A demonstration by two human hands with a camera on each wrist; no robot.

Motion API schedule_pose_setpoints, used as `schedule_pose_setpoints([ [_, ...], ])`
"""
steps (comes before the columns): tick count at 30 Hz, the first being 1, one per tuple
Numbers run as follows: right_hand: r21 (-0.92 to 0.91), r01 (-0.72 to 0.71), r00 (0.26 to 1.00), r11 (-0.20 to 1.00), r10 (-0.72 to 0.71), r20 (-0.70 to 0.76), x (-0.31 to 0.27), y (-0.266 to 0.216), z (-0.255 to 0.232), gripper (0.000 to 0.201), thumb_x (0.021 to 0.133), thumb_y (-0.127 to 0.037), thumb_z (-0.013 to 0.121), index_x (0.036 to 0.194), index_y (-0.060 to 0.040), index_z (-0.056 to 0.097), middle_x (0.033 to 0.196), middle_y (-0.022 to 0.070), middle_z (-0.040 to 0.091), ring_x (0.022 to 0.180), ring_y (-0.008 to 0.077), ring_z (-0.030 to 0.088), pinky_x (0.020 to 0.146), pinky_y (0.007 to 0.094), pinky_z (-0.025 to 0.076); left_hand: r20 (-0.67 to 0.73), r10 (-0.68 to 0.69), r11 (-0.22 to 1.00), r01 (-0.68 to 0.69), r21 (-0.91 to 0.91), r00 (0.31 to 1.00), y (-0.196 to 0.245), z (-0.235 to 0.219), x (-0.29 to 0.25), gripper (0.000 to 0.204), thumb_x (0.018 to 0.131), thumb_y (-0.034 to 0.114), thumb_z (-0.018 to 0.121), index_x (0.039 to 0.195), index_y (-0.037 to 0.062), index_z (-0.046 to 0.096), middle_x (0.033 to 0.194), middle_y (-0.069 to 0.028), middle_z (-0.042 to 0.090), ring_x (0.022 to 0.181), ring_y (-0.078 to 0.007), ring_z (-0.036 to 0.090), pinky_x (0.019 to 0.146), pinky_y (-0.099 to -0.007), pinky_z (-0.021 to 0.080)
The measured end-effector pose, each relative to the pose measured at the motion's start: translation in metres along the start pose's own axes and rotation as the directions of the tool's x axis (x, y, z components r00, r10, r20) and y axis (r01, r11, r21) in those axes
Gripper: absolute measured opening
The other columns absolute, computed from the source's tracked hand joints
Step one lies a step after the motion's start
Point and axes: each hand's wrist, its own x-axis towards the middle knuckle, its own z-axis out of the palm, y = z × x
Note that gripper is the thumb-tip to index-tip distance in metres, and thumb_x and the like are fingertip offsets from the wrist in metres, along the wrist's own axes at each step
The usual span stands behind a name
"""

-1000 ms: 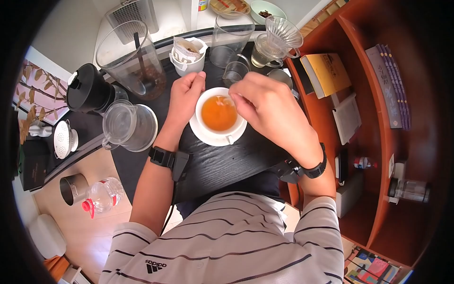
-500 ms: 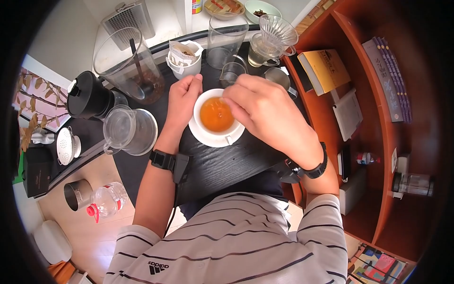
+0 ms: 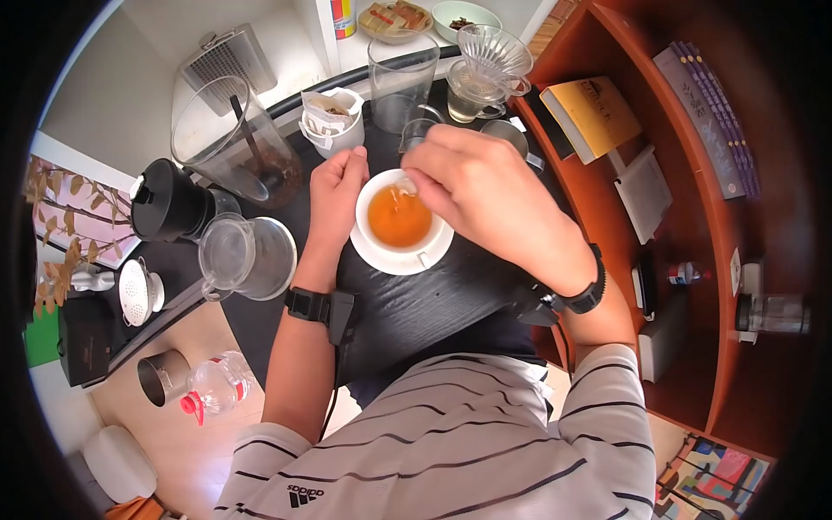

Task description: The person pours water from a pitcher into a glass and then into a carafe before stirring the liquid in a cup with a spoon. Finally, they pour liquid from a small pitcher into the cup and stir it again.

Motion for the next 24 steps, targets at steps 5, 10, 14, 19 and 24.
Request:
schedule_pose_setpoints([
  [5, 0.125, -0.118, 0.989, 0.985, 0.105, 0.108, -0.017, 0.001, -0.004, 0.011, 0.089, 0.0, 0.075, 0.1, 0.0017, 0.073, 0.089, 0.0134, 0.068, 0.077, 0.0327, 0.068, 0.07, 0.0393, 0.055, 0.023, -0.006, 1.0, 0.006, -0.009, 1.0, 0.003, 0.0, -0.001, 0.043, 0.107, 0.025, 0.065, 0.075, -0.0025, 0.06, 0.063, -0.0003, 0.056, 0.063, -0.0062, 0.047, 0.059, -0.0304, 0.041],
  [10, 0.252, -0.056, 0.993, 0.966, 0.029, 0.112, -0.009, -0.007, 0.001, 0.011, 0.093, -0.003, 0.073, 0.102, 0.0012, 0.074, 0.091, 0.0148, 0.068, 0.081, 0.0356, 0.068, 0.072, 0.0421, 0.056, 0.037, 0.004, 1.0, -0.004, 0.001, 0.999, 0.002, -0.001, 0.0, 0.043, 0.108, 0.026, 0.063, 0.074, -0.0003, 0.059, 0.065, 0.0011, 0.056, 0.064, -0.006, 0.047, 0.059, -0.0296, 0.04],
  [14, 0.15, -0.028, 0.999, 0.988, 0.033, -0.029, -0.001, -0.003, -0.003, 0.01, 0.094, -0.005, 0.072, 0.101, 0.0007, 0.073, 0.088, 0.0156, 0.067, 0.082, 0.0381, 0.069, 0.073, 0.044, 0.056, 0.054, 0.005, 1.0, -0.003, -0.028, 0.999, 0.001, -0.002, -0.001, 0.044, 0.109, 0.026, 0.062, 0.074, 0.001, 0.058, 0.065, 0.0022, 0.055, 0.065, -0.0059, 0.046, 0.059, -0.029, 0.039],
  [19, 0.047, -0.086, 0.996, 0.995, 0.085, 0.022, -0.013, 0.006, -0.015, 0.008, 0.092, -0.001, 0.073, 0.1, 0.0008, 0.074, 0.088, 0.0138, 0.068, 0.079, 0.0327, 0.068, 0.071, 0.04, 0.055, 0.043, -0.013, 1.0, 0.014, -0.023, 0.999, 0.0, -0.001, 0.0, 0.044, 0.11, 0.027, 0.062, 0.073, 0.0019, 0.057, 0.065, 0.0026, 0.054, 0.064, -0.0057, 0.045, 0.058, -0.0289, 0.038],
  [24, 0.27, -0.109, 0.989, 0.957, 0.077, 0.126, -0.025, -0.003, -0.002, 0.008, 0.094, -0.004, 0.073, 0.101, -0.0003, 0.074, 0.09, 0.0143, 0.068, 0.082, 0.0342, 0.069, 0.072, 0.0422, 0.055, 0.045, -0.004, 1.0, 0.005, -0.028, 0.999, 0.002, 0.0, -0.001, 0.045, 0.11, 0.026, 0.061, 0.072, 0.0029, 0.056, 0.065, 0.0039, 0.052, 0.064, -0.0047, 0.043, 0.057, -0.0284, 0.036],
])
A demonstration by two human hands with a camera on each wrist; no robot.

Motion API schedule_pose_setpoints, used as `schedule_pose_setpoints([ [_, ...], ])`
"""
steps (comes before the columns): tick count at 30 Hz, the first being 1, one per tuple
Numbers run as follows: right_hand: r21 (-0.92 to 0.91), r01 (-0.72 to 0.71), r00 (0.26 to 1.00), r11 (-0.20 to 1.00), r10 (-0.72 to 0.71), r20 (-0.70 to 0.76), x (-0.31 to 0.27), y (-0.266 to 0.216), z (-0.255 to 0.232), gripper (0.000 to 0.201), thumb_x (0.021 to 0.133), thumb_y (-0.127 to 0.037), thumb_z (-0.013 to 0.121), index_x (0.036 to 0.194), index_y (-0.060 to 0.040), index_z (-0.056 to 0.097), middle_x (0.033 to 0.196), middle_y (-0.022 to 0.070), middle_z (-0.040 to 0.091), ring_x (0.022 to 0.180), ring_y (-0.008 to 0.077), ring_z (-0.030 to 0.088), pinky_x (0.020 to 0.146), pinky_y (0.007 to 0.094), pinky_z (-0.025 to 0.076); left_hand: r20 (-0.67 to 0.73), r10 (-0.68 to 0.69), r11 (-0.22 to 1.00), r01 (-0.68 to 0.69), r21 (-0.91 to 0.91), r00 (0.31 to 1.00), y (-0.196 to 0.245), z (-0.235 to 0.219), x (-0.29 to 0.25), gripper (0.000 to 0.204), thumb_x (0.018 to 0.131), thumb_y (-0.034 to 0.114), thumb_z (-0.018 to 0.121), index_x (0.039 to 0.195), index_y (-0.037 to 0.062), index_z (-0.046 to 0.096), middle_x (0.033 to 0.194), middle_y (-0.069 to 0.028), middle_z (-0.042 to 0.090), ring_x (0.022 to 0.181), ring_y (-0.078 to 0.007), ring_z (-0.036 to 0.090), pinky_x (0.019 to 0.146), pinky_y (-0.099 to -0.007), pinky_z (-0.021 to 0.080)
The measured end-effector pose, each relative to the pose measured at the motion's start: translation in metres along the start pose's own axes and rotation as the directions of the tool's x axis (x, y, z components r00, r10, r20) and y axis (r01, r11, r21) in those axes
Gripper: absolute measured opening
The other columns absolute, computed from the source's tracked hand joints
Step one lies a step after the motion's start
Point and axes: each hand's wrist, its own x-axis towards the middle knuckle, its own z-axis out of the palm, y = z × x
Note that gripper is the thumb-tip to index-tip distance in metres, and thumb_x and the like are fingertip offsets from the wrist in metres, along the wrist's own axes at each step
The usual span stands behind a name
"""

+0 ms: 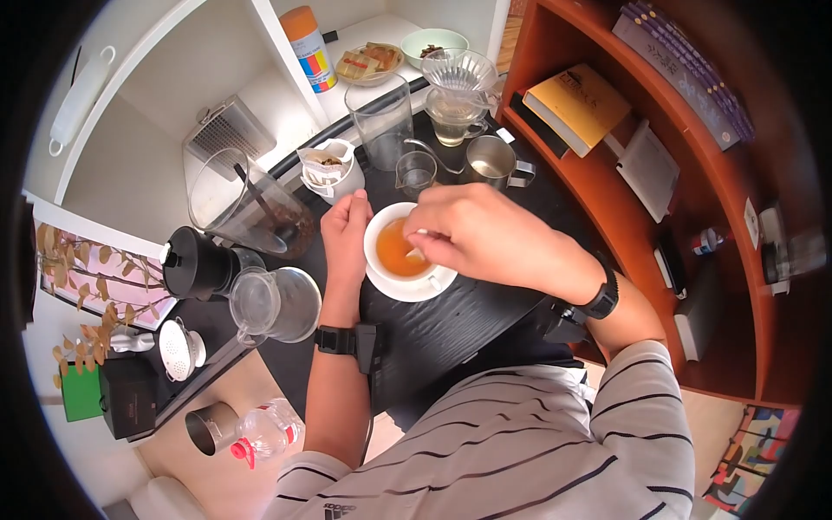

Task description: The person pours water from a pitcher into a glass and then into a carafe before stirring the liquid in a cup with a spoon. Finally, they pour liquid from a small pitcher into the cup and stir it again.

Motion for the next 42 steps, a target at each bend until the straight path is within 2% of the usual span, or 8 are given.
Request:
schedule_pose_setpoints([
  [5, -0.02, 0.089, 0.996, 0.996, -0.089, 0.001, 0.015, 0.003, 0.011, 0.011, 0.094, -0.005, 0.073, 0.104, 0.0008, 0.074, 0.091, 0.0149, 0.068, 0.085, 0.0371, 0.069, 0.076, 0.0442, 0.055, 0.0, 0.03, 1.0, -0.03, -0.002, 1.0, -0.001, 0.0, 0.0, 0.046, 0.11, 0.025, 0.061, 0.071, 0.0034, 0.054, 0.065, 0.0051, 0.05, 0.064, -0.0041, 0.041, 0.056, -0.0283, 0.034],
  [8, -0.206, 0.097, 0.98, 0.974, -0.13, -0.152, 0.02, 0.01, 0.007, 0.011, 0.093, -0.005, 0.073, 0.102, 0.0001, 0.073, 0.092, 0.0145, 0.067, 0.084, 0.0362, 0.068, 0.074, 0.0443, 0.055, 0.004, 0.031, 0.999, -0.031, -0.026, 1.0, -0.001, -0.001, 0.0, 0.046, 0.11, 0.025, 0.061, 0.07, 0.0034, 0.054, 0.064, 0.0053, 0.049, 0.064, -0.0039, 0.04, 0.056, -0.0283, 0.033],
  [11, -0.235, 0.021, 0.991, 0.972, -0.05, -0.122, 0.012, 0.007, -0.008, 0.011, 0.092, -0.005, 0.073, 0.102, -0.0009, 0.073, 0.092, 0.014, 0.067, 0.082, 0.0361, 0.068, 0.073, 0.0441, 0.055, -0.002, 0.017, 1.0, -0.017, -0.009, 1.0, 0.003, 0.0, -0.001, 0.046, 0.11, 0.025, 0.06, 0.07, 0.0033, 0.053, 0.064, 0.0056, 0.048, 0.063, -0.004, 0.039, 0.056, -0.0282, 0.033],
  [19, 0.049, 0.021, 1.0, 0.999, -0.021, 0.017, 0.005, 0.0, 0.003, 0.012, 0.094, -0.008, 0.071, 0.099, 0.0026, 0.074, 0.093, 0.0171, 0.07, 0.086, 0.0368, 0.072, 0.078, 0.0434, 0.058, 0.011, 0.028, 0.998, -0.028, -0.048, 1.0, -0.001, 0.001, 0.0, 0.046, 0.111, 0.025, 0.06, 0.07, 0.0042, 0.054, 0.064, 0.0061, 0.049, 0.063, -0.0033, 0.04, 0.055, -0.0278, 0.032],
  [24, -0.213, 0.089, 0.983, 0.973, -0.12, -0.137, 0.014, 0.006, 0.001, 0.011, 0.092, -0.004, 0.073, 0.103, -0.0004, 0.073, 0.092, 0.0136, 0.067, 0.083, 0.0357, 0.068, 0.074, 0.0448, 0.055, 0.006, 0.034, 0.999, -0.033, -0.037, 0.999, -0.001, 0.0, -0.002, 0.046, 0.111, 0.024, 0.06, 0.07, 0.0046, 0.053, 0.064, 0.0061, 0.049, 0.063, -0.0033, 0.04, 0.055, -0.0277, 0.032],
  [29, -0.206, -0.01, 0.997, 0.979, -0.006, -0.079, 0.003, 0.007, -0.007, 0.008, 0.092, -0.006, 0.072, 0.099, -0.0014, 0.074, 0.088, 0.0141, 0.067, 0.082, 0.0359, 0.068, 0.073, 0.0441, 0.056, 0.009, 0.021, 0.999, -0.02, -0.033, 1.0, 0.0, 0.0, -0.001, 0.046, 0.111, 0.023, 0.06, 0.07, 0.0043, 0.053, 0.064, 0.0058, 0.049, 0.063, -0.0034, 0.04, 0.055, -0.0279, 0.032],
  [32, 0.014, 0.036, 0.999, 0.999, -0.036, 0.025, 0.001, 0.007, 0.0, 0.016, 0.094, -0.01, 0.071, 0.105, 0.0015, 0.074, 0.093, 0.017, 0.069, 0.088, 0.04, 0.07, 0.08, 0.0459, 0.057, 0.017, 0.031, 0.999, -0.031, -0.042, 0.999, -0.001, 0.0, 0.0, 0.045, 0.111, 0.023, 0.06, 0.07, 0.0041, 0.053, 0.064, 0.0057, 0.049, 0.063, -0.0034, 0.04, 0.055, -0.0279, 0.032],
  [42, -0.106, 0.033, 0.994, 0.994, -0.043, -0.097, 0.011, 0.006, -0.003, 0.015, 0.093, -0.002, 0.073, 0.108, -0.0013, 0.074, 0.097, 0.0127, 0.069, 0.089, 0.0348, 0.069, 0.078, 0.0423, 0.055, 0.005, 0.031, 0.999, -0.031, -0.037, 1.0, 0.001, 0.0, -0.001, 0.045, 0.111, 0.023, 0.06, 0.07, 0.0043, 0.054, 0.064, 0.0062, 0.049, 0.063, -0.0034, 0.039, 0.055, -0.0279, 0.032],
])
